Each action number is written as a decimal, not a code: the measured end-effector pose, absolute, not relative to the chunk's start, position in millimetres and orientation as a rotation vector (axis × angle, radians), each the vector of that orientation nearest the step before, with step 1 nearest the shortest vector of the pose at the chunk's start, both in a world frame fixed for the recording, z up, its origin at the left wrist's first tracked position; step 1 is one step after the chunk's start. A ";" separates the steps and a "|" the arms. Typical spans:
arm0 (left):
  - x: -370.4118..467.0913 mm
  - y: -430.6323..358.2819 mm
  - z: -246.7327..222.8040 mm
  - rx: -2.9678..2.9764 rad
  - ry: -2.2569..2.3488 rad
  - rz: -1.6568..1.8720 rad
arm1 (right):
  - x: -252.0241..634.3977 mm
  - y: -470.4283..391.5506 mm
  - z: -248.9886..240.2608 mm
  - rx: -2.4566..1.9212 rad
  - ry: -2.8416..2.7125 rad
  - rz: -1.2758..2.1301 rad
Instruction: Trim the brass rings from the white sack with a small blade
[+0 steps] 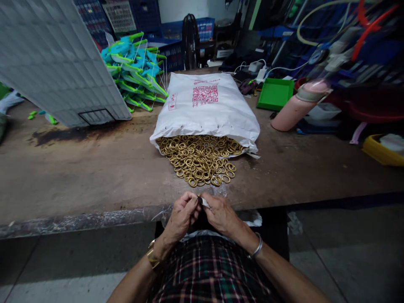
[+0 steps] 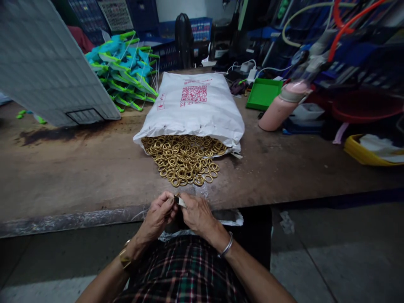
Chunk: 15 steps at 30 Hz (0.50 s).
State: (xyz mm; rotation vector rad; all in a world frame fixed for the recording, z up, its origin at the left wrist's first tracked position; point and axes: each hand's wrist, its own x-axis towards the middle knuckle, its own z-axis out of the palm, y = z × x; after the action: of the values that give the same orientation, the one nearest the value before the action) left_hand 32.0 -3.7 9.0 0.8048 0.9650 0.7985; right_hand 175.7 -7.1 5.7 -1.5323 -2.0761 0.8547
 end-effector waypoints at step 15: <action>31.0 -5.9 7.6 0.924 1.025 0.779 | 172.7 -10.0 3.5 -1.636 -2.150 0.782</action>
State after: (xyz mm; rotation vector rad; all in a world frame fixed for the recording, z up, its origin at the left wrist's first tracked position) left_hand 31.0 -5.9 7.6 0.9240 1.0253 0.7794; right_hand 172.7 -10.0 3.5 -1.6361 -2.1500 0.7817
